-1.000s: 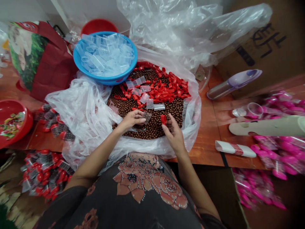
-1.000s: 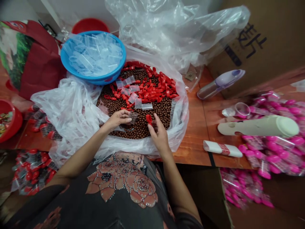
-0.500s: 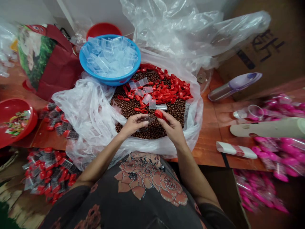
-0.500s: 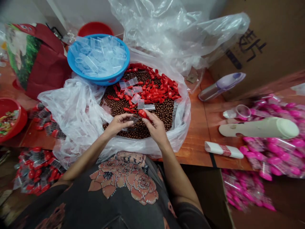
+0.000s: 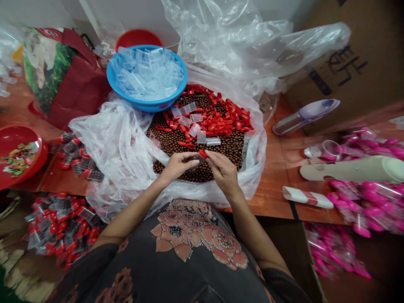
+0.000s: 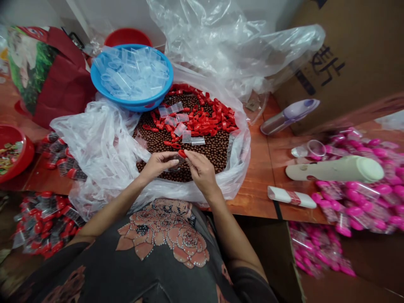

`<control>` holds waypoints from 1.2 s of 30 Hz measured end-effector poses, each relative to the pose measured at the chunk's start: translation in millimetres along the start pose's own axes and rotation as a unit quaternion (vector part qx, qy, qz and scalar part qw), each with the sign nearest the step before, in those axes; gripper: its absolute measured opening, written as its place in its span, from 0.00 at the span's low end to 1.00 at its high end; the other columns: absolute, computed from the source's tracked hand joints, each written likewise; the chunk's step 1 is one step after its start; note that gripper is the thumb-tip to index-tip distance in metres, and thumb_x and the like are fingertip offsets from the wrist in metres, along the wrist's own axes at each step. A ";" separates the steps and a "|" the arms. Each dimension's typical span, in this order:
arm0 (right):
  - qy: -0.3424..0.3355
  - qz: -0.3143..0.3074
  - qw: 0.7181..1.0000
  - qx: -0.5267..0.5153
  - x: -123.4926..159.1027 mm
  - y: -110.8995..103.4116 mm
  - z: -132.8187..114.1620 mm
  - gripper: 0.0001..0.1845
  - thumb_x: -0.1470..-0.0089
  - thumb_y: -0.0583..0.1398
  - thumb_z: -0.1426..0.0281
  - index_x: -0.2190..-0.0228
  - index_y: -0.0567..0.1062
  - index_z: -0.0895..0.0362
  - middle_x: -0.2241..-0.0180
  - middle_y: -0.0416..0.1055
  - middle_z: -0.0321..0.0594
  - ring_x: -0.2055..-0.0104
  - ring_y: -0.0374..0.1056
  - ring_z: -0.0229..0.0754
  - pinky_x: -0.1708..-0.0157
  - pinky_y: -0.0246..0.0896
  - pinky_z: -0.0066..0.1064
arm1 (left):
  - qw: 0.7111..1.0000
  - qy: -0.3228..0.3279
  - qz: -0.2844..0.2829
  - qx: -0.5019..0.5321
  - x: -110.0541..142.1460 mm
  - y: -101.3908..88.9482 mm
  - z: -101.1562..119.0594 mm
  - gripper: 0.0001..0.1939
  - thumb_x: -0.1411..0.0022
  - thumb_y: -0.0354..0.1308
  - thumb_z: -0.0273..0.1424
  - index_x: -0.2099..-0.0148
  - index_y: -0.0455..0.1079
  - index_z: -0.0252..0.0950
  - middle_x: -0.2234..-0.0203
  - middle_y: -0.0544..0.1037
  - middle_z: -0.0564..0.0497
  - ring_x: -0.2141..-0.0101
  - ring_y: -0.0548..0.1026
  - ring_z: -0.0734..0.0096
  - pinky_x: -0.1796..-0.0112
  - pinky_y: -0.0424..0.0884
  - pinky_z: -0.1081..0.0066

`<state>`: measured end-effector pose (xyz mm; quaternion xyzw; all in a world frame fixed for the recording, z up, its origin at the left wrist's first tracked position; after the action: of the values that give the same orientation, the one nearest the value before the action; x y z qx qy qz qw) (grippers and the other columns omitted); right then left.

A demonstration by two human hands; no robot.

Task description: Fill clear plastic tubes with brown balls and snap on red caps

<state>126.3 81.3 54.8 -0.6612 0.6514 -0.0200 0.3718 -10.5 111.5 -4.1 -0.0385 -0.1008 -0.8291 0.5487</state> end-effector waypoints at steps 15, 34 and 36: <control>0.082 -0.041 0.996 0.006 0.4 23.9 19.8 0.29 0.49 0.65 0.63 0.45 0.69 0.49 0.48 0.73 0.43 0.47 0.71 0.49 0.46 0.65 0.43 | 0.982 -0.001 0.125 0.145 5.8 -1.7 -19.6 0.21 0.53 0.70 0.35 0.56 0.79 0.35 0.62 0.81 0.49 0.64 0.77 0.68 0.59 0.75 0.68; 0.197 -0.042 0.957 -0.207 7.0 39.7 44.6 0.25 0.52 0.67 0.63 0.50 0.76 0.47 0.46 0.73 0.36 0.43 0.68 0.48 0.38 0.57 0.47 | 0.988 -0.007 0.089 0.129 6.4 15.5 -24.0 0.27 0.40 0.57 0.49 0.45 0.71 0.37 0.56 0.77 0.46 0.66 0.73 0.73 0.72 0.72 0.77; 0.169 -0.050 0.966 -0.191 3.9 37.3 37.1 0.23 0.49 0.65 0.63 0.50 0.76 0.46 0.44 0.70 0.36 0.39 0.64 0.47 0.36 0.53 0.47 | 0.989 0.005 0.099 0.106 6.5 15.6 -22.2 0.28 0.38 0.55 0.49 0.41 0.68 0.40 0.53 0.75 0.46 0.65 0.73 0.72 0.72 0.71 0.77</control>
<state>114.2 99.8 6.9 -0.7384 0.6628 -0.0254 0.1216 2.2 95.2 -22.7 0.0144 -0.1806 -0.7555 0.6296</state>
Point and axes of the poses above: each hand's wrist, its own x-axis away from the middle knuckle, its own y-axis out of the palm, z = x × y, the point moved 10 cm from there along -x, towards the middle knuckle
